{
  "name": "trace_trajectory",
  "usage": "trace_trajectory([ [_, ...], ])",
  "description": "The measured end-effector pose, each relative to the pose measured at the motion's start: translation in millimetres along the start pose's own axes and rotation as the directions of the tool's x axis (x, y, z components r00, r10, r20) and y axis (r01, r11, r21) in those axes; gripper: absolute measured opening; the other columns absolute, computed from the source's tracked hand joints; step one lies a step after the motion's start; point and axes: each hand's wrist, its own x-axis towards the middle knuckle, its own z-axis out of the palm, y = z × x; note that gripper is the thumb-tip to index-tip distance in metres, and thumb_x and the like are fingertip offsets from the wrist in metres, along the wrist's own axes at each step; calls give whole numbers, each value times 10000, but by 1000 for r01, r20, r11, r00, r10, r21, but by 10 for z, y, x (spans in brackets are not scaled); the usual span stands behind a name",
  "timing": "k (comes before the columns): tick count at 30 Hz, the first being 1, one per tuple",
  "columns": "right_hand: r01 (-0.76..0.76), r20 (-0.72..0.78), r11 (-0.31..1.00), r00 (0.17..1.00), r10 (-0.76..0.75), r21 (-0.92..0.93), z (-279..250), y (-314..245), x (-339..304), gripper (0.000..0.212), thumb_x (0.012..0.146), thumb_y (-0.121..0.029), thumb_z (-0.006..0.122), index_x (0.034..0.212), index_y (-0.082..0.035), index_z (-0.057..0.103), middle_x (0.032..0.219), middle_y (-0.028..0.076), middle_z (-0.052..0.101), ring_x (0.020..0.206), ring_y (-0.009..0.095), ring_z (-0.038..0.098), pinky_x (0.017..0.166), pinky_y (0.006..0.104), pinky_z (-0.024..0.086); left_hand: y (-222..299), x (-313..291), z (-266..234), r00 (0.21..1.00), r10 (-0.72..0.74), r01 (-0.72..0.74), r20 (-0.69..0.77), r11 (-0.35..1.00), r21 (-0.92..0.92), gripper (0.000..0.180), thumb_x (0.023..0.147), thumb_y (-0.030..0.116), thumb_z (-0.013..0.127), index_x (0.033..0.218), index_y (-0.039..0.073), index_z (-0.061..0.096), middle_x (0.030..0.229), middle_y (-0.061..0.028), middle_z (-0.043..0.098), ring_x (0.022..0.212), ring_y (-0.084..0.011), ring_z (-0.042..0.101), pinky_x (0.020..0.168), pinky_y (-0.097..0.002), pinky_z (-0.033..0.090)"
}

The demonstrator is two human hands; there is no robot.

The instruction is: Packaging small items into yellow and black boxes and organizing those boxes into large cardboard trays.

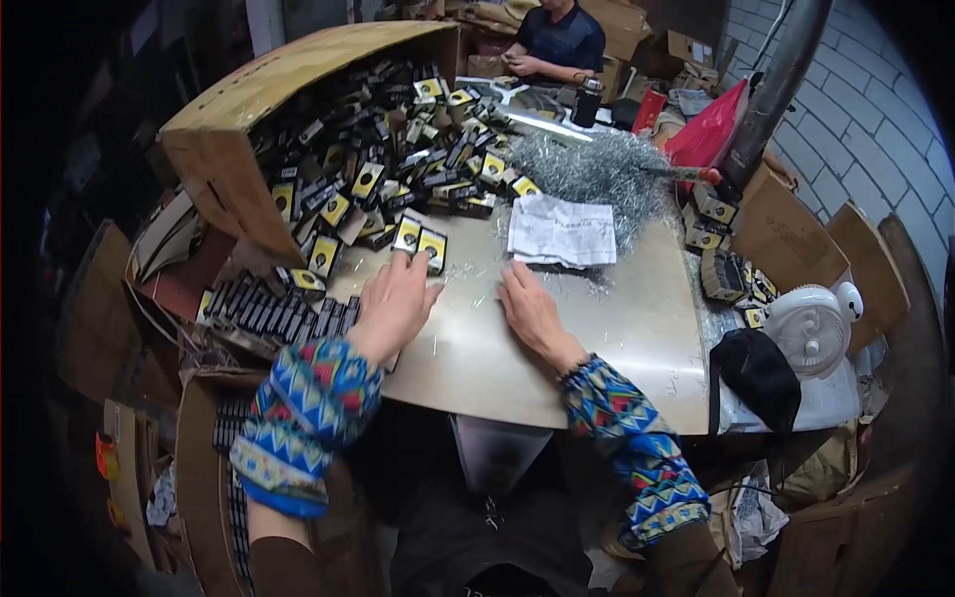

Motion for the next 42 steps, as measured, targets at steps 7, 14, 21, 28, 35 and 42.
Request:
trace_trajectory([
  [7,-101,-131,954,989,66,-283,429,231,691,446,941,-252,566,1270,38,483,1323,271,482,1283,433,426,1042,472,402,-62,1016,664,974,-199,165,107,950,264,785,811,343,720,1420,36,330,1160,-218,553,944,-390,657,752,-450,554],
  [14,168,357,985,918,-172,43,-97,296,235,501,963,-345,562,1345,-30,487,1411,255,436,1359,418,362,1089,569,316,-227,1201,265,971,-131,103,200,984,143,642,702,143,754,1221,20,398,1215,-231,465,954,-425,647,804,-480,544],
  [21,284,305,944,926,-224,-169,287,-75,262,584,973,-507,468,1395,-103,478,1488,183,391,1397,413,310,1121,620,219,-270,941,-294,989,-105,95,102,991,96,702,680,104,697,1301,43,375,1149,-243,526,1042,-431,587,847,-498,508],
  [28,225,298,965,938,-177,-136,211,8,38,512,983,-439,477,1381,-117,492,1482,166,407,1377,403,335,1106,627,230,-176,164,-826,999,-20,26,25,960,-280,828,694,160,720,1410,16,329,1201,-237,550,1061,-343,598,929,-385,477],
  [35,293,187,952,944,-273,-92,302,-196,127,530,967,-476,497,1400,-170,484,1486,176,391,1387,458,287,1110,650,210,-12,-685,-575,978,-135,150,156,-56,-987,456,1002,264,551,1363,37,389,1021,-68,621,827,-125,642,683,-289,559],
  [42,380,366,898,886,-285,-220,372,-190,324,581,1001,-536,347,1446,-171,430,1524,139,365,1427,400,264,1128,656,151,132,-1298,-283,898,-285,268,335,-249,-931,363,1047,359,406,1271,77,459,783,-72,600,664,-154,642,555,-314,558],
])
